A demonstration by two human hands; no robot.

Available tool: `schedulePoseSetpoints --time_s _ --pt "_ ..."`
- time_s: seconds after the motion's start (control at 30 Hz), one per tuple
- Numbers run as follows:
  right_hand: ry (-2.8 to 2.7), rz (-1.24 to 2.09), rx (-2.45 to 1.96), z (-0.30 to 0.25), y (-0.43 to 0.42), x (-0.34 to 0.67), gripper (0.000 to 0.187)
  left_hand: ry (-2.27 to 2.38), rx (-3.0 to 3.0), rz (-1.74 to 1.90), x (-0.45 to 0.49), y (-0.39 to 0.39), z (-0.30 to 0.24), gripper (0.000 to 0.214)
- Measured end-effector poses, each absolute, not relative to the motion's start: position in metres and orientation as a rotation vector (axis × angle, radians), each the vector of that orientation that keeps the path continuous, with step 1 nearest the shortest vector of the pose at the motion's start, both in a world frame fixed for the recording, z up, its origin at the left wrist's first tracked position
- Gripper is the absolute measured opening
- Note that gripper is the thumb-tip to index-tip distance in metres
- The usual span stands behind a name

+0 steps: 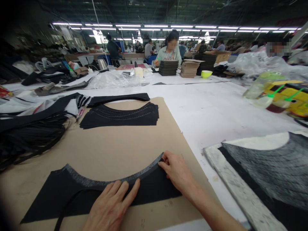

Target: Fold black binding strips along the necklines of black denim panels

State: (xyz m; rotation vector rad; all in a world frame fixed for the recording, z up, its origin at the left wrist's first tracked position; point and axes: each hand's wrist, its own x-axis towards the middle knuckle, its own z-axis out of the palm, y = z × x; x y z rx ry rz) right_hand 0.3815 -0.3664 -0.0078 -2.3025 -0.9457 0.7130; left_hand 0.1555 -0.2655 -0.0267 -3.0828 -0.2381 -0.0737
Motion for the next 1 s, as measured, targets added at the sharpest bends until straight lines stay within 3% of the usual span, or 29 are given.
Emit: schedulePoseSetpoints --time_s 0.4,1.0 --pt "-0.935 0.631 -2.233 -0.017 -0.372 0.381 0.011 -0.256 -3.099 -0.049 0.157 -0.265 -0.028 0.054" --pt "-0.957 0.532 -2.214 -0.026 -0.379 0.382 0.017 -0.283 -3.034 -0.347 0.156 -0.269 -0.027 0.05"
